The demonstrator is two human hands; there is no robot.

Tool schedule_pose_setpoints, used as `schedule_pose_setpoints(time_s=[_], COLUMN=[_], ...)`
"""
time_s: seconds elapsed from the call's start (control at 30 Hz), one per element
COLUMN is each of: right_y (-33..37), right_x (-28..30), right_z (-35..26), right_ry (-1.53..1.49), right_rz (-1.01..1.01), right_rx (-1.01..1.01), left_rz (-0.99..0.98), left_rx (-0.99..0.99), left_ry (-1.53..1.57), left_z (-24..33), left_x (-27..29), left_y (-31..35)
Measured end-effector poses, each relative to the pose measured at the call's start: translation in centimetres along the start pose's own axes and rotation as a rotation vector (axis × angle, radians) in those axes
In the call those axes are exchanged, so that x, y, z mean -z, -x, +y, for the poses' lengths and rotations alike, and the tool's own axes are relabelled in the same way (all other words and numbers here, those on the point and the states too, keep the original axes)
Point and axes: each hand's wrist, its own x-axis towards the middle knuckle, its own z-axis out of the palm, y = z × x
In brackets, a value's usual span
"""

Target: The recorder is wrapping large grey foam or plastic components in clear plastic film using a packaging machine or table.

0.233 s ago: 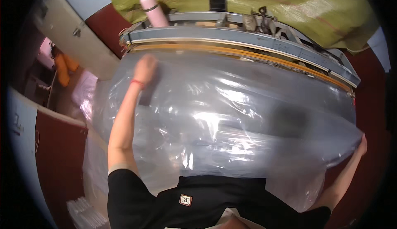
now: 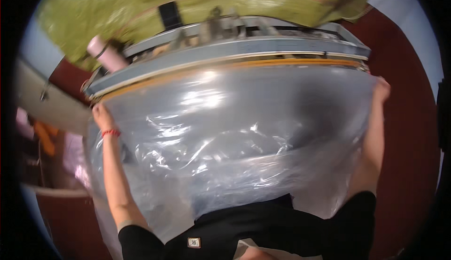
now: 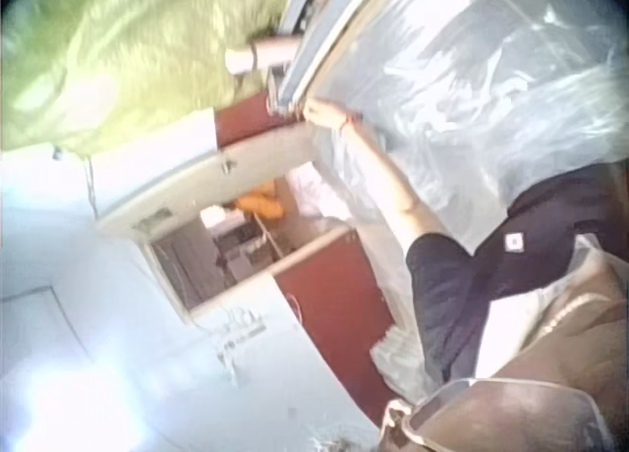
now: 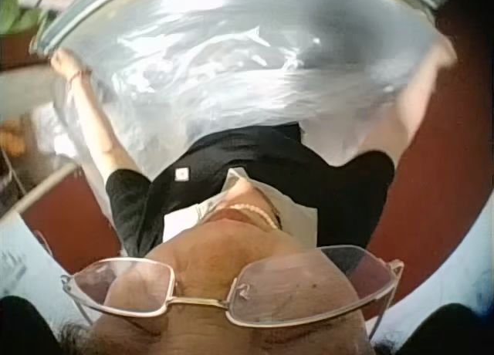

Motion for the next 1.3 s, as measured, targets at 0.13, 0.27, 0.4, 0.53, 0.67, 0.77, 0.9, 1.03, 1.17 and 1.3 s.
schedule_pose_setpoints(time_s=[0.13, 0.27, 0.4, 0.53, 0.67, 0.77, 0.9, 1.03, 1.17, 1.3], right_y=[2.1, 1.7, 0.8, 1.0, -0.2, -0.5, -0.4, 0.7, 1.8, 3.4], right_x=[-8.1, -10.3, -11.7, -12.1, -10.4, -9.3, -9.7, -4.4, 0.1, 4.8], right_z=[-1.9, -7.6, -4.7, -5.3, -5.1, -7.2, -4.0, -8.8, -6.3, -1.8], right_ry=[-0.596, -0.768, -0.653, -0.613, -0.852, -0.722, -0.635, -0.640, -0.749, -0.467], right_rz=[-0.002, -0.056, 0.067, 0.136, 0.080, 0.179, 0.043, -0.192, -0.141, 0.074], right_rx=[-0.319, -0.482, -0.439, -0.440, -0.631, -0.493, -0.534, -0.397, -0.435, -0.589], left_rz=[-0.010, -0.051, -0.087, -0.059, 0.035, 0.113, 0.115, -0.050, -0.332, -0.505], left_rx=[-0.022, -0.010, -0.043, -0.072, -0.013, 0.062, 0.132, 0.145, 0.091, 0.000], left_ry=[-0.158, 0.000, 0.045, 0.044, 0.086, 0.056, 0.116, 0.137, 0.097, 0.095], left_z=[-8.8, -12.8, -12.9, -13.2, -12.9, -12.8, -11.9, -7.5, -2.5, 4.0], left_x=[0.7, 3.0, -0.3, 0.7, 1.1, 2.4, 1.2, 1.6, 2.6, 3.0], left_y=[-3.9, -8.6, -8.9, -9.0, -9.4, -9.9, -8.8, -5.8, -2.5, 4.1])
